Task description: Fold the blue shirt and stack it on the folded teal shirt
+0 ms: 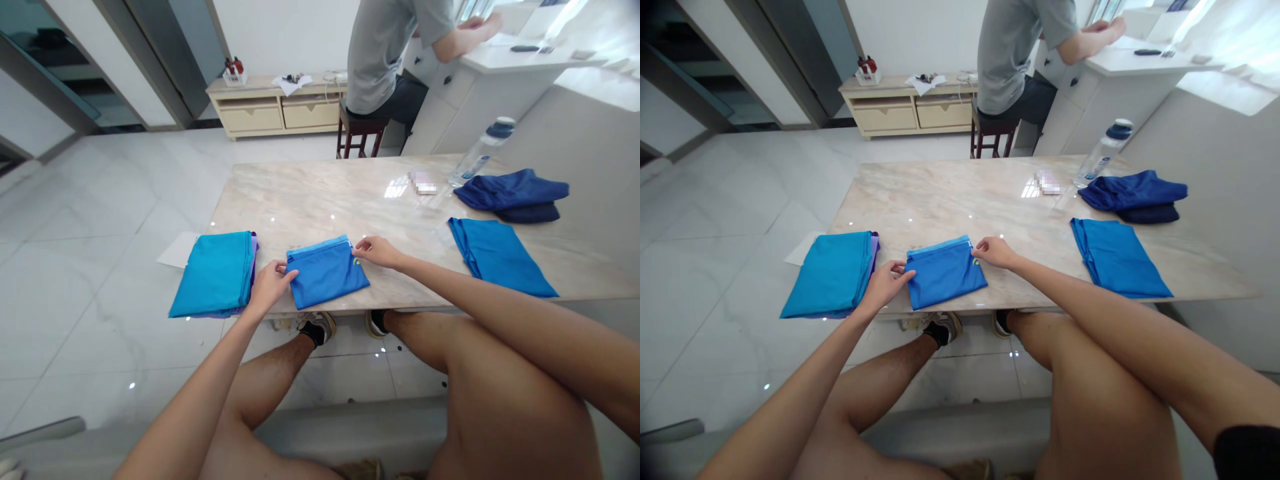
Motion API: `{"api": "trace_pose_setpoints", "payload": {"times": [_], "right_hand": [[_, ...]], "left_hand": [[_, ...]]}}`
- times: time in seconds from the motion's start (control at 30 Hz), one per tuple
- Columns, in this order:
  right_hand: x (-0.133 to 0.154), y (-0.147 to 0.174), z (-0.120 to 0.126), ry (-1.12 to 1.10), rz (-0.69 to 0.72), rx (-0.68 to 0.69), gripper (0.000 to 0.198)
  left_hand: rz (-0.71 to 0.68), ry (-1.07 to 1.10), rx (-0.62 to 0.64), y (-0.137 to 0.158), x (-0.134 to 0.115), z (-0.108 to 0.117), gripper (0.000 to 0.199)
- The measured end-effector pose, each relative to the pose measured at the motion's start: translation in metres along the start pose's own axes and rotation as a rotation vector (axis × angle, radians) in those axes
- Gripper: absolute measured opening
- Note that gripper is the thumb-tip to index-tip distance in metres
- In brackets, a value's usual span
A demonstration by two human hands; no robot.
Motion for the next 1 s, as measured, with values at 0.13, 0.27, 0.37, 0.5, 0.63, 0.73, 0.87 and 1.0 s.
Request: {"api": "trace_pose_setpoints", "payload": {"times": [0.13, 0.27, 0.37, 0.5, 0.63, 0.73, 0.87, 1.0], "right_hand": [[0.019, -0.005, 0.001, 0.069, 0.135, -0.134, 0.042], [0.056, 0.004, 0.003, 0.255, 0.443, -0.188, 0.033], [0.062, 0.005, 0.005, 0.311, 0.461, -0.170, 0.013], [0.061, -0.001, 0.011, 0.291, 0.391, -0.172, 0.013], [0.056, -0.011, 0.009, 0.278, 0.298, -0.168, 0.016], [0.050, -0.020, 0.003, 0.238, 0.224, -0.130, 0.016], [0.045, -0.026, 0.000, 0.188, 0.140, -0.112, 0.015], [0.047, -0.029, 0.006, 0.143, 0.170, -0.161, 0.021]], "left_hand": [[-0.034, 0.027, -0.017, -0.010, -0.002, -0.008, 0.020], [-0.109, 0.047, -0.062, -0.013, -0.011, -0.002, 0.014], [-0.121, 0.210, -0.098, -0.019, -0.014, 0.001, 0.020], [-0.204, 0.326, -0.161, -0.027, -0.023, 0.006, 0.021], [-0.201, 0.252, -0.194, -0.031, -0.024, 0.003, 0.009], [-0.126, 0.186, -0.142, -0.036, -0.018, -0.010, 0.005], [-0.079, 0.152, -0.129, -0.040, -0.012, -0.016, 0.006], [-0.071, 0.152, -0.096, -0.044, -0.007, -0.015, 0.027]]}}
Point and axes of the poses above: each hand's wrist, its own y-axis away from the middle knuckle, its own z-axis out of the back of the hand, x = y × z, the point moved 10 cm from there along -y, towards the middle knuckle, and after that the axes turned 4 degrees about y, right-handed, at the moved point
